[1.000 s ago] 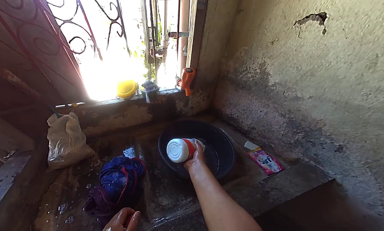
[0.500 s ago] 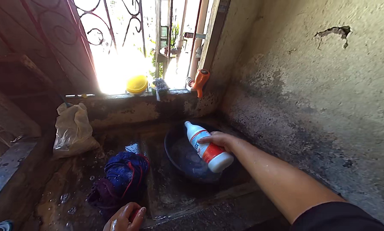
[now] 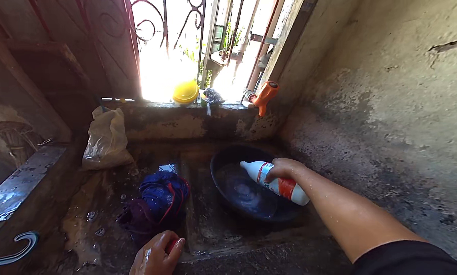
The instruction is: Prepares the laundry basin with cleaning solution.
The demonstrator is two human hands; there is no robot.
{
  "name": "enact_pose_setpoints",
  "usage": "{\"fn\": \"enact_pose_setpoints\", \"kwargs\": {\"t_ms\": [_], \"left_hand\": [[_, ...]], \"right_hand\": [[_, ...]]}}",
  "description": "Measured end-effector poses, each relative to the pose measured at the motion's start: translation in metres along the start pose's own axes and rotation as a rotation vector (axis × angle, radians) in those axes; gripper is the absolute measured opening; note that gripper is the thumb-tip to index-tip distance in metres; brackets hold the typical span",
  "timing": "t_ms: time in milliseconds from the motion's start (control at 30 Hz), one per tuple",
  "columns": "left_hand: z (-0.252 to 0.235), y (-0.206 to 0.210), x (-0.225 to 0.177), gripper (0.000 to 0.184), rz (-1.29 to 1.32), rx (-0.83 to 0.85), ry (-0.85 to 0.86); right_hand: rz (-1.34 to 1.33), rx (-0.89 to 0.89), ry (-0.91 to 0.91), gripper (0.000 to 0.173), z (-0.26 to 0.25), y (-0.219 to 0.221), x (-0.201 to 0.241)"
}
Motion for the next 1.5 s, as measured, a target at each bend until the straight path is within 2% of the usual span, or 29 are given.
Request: {"fn": "enact_pose_setpoints", "kwargs": {"t_ms": [267, 567, 867, 1033, 1200, 1367, 1500], "left_hand": [[-0.001, -0.001, -0.001, 0.044, -0.007, 0.009, -0.020], [-0.003, 0.001, 0.002, 0.043, -0.011, -0.006, -0.018], [-0.002, 0.000, -0.001, 0.045, -0.019, 0.006, -0.031], [-0.001, -0.001, -0.002, 0.045, -0.020, 0.021, -0.045], [-0.002, -0.001, -0.003, 0.045, -0.006, 0.044, -0.049], [-0.002, 0.000, -0.004, 0.045, -0.008, 0.058, -0.048], [0.000, -0.001, -0.002, 0.045, -0.013, 0.057, -0.048]], "right_hand": [[-0.028, -0.084, 0.043, 0.075, 0.009, -0.001, 0.015], [0.032, -0.244, 0.116, 0.070, 0.007, 0.006, 0.023], [0.116, -0.240, -0.046, 0.062, 0.023, 0.014, 0.044], [0.306, -0.248, -0.031, 0.052, 0.031, 0.003, 0.019], [0.465, -0.202, -0.136, 0.052, 0.056, 0.019, -0.002], [0.367, -0.160, -0.257, 0.056, 0.071, 0.042, 0.029], [0.253, -0.248, -0.194, 0.059, 0.049, 0.025, 0.051]]}}
Point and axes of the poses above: each hand's wrist, its own z-axis away from the middle knuckle, its own y-axis out of the palm, x = y × z, the point moved 3 cm from there along -z, towards the middle knuckle, and after that the axes turned 3 degrees about x, right-handed, at the moved point
